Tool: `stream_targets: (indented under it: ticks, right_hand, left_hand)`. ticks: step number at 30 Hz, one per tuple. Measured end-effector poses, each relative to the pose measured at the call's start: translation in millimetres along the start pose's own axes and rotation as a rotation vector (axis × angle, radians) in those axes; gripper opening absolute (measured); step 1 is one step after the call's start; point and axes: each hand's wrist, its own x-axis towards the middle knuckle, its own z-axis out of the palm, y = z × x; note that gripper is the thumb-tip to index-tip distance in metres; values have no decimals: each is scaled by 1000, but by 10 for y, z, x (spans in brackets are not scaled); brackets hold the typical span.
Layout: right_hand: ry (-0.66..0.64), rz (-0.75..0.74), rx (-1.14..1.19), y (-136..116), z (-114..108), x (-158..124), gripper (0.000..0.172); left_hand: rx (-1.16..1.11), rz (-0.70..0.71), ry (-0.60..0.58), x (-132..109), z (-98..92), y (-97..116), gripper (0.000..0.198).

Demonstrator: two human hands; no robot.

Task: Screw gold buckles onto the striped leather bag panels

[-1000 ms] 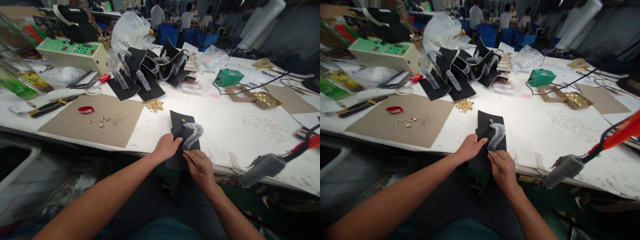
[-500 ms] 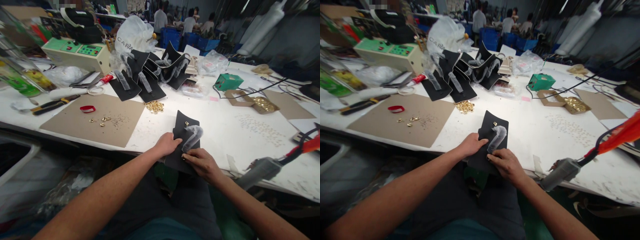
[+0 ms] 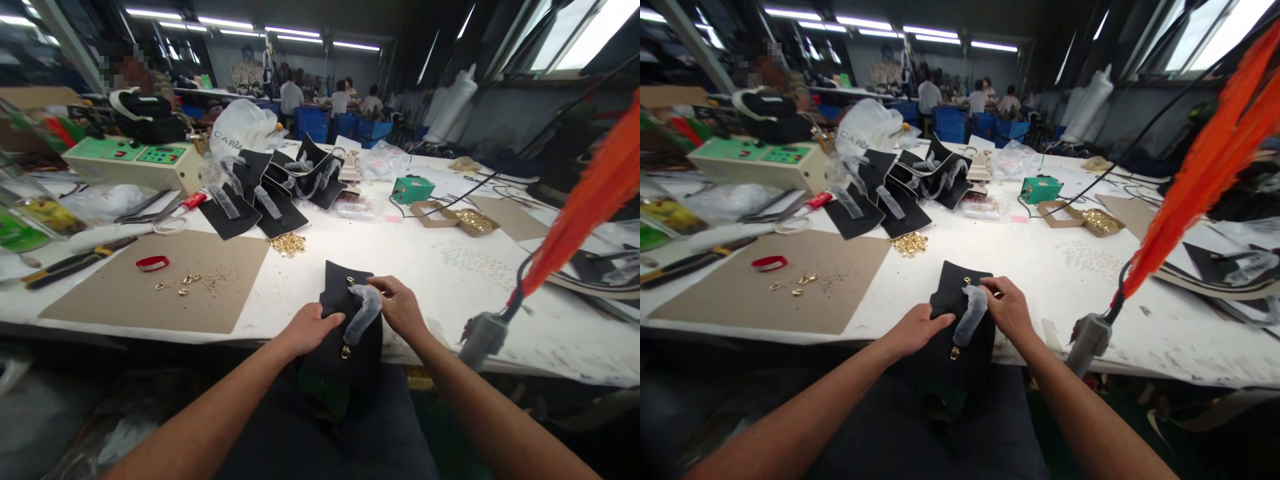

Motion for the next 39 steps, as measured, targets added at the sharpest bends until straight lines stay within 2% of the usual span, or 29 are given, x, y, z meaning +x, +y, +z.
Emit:
stream_targets:
  ticks: [3, 5, 7, 9, 11, 12, 15, 19, 22, 27, 29, 31, 33, 37, 39]
  right_hand:
    - [-123, 21, -30, 94, 157, 142, 27]
    - [-191, 23, -73, 144, 244, 182, 24]
    - [-241, 19, -133, 167, 296, 210, 23]
    - [-277, 0, -207, 154, 315, 241, 25]
    - [-309, -30, -285, 106, 318, 272, 26]
    - [-323, -48, -322, 73, 319, 284, 26]
    - [-355, -108, -417, -31, 334, 289, 20]
    - [-344, -165, -496, -93, 371, 245, 16]
    - [-321, -189, -505, -64, 398, 218, 13]
    - [-292, -217, -447, 39, 428, 175, 11]
    - [-282, -215, -399, 81, 416, 155, 11]
    - [-304, -221, -340, 115, 377, 152, 12]
    - [-363, -241, -284, 140, 316, 182, 12]
    - [-501, -281, -217, 159, 196, 330, 6]
    - [-545, -292, -194, 160, 163, 406, 7]
  left_hand:
    - [-44, -58, -140, -208, -4, -7, 46]
    - [23, -44, -180, -314, -26, -20, 49]
    - [141, 18, -89, -360, -73, -33, 49]
    - [269, 53, 87, -340, -131, -42, 46]
    - [333, 38, 215, -267, -173, -44, 40]
    - [329, 26, 242, -219, -181, -42, 35]
    - [253, 31, 273, -60, -147, -34, 32]
    - [187, 60, 346, 119, -57, -56, 49]
    - [69, 30, 384, 184, -34, -91, 65]
    - [-389, -129, 298, 178, -53, -94, 87]
    - [-436, -155, 301, 181, -61, -87, 89]
    - [-377, -157, 316, 197, -61, -85, 85]
    - [-202, -75, 353, 215, -40, -86, 76]
    - [225, 300, 480, 216, 95, -93, 61]
    - [299, 409, 459, 205, 177, -112, 55]
